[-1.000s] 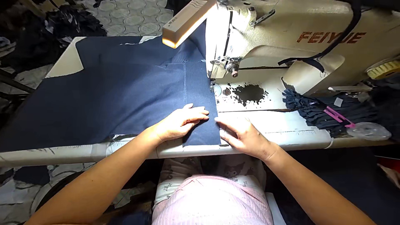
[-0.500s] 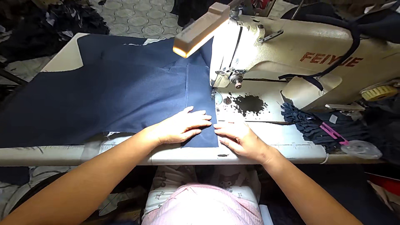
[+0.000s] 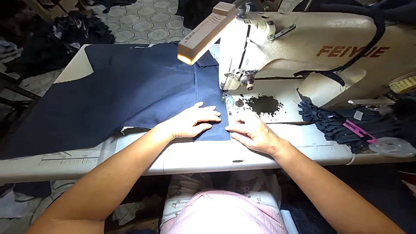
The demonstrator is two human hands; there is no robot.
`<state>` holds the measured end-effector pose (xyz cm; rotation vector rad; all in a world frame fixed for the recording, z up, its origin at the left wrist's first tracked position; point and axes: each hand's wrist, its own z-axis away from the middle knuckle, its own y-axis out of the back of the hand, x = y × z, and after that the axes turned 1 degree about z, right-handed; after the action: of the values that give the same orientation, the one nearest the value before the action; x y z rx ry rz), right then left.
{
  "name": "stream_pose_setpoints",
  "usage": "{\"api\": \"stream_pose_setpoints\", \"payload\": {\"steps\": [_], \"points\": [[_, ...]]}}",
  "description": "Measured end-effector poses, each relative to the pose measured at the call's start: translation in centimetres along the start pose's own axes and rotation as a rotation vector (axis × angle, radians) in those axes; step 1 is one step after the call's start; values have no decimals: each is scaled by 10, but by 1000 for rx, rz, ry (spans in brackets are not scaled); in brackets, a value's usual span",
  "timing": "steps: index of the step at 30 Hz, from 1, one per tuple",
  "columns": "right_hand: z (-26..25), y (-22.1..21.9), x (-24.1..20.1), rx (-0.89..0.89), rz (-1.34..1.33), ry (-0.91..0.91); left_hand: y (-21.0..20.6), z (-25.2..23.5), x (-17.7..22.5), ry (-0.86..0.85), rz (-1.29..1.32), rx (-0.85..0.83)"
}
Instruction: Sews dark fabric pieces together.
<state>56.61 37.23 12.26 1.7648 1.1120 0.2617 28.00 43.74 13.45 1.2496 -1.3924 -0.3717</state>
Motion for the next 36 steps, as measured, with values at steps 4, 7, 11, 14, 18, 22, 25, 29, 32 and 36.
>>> {"api": "stream_pose_setpoints", "payload": {"steps": [4,7,11,14,18,22,25,29,32,36], "points": [[-1,-1,0,38,-12,44,0,-2,2,-10,-80,-66],[-1,-2,1,23,-7,57,-1,-3,3,-8,-101,-85],[-6,-1,3,-11,-4,10,3,-7,-3,1,-95,-97],[-17,3,9,-85,18,-41,10,-15,-17,2,-103,-102],[-28,3,18,-92,51,-33,16,-24,-28,6,-118,-100],[-24,-5,20,-20,10,-47,14,-22,-29,-5,-132,-84],[-24,-7,19,-9,22,-55,15,-23,-29,-2,-117,-95],[-27,-7,18,-46,64,-107,20,-29,-40,-11,-116,-87],[-28,-6,15,-99,102,-167,26,-38,-54,-3,-128,-98],[-31,-4,12,-153,134,-217,35,-49,-71,-14,-124,-60]]}}
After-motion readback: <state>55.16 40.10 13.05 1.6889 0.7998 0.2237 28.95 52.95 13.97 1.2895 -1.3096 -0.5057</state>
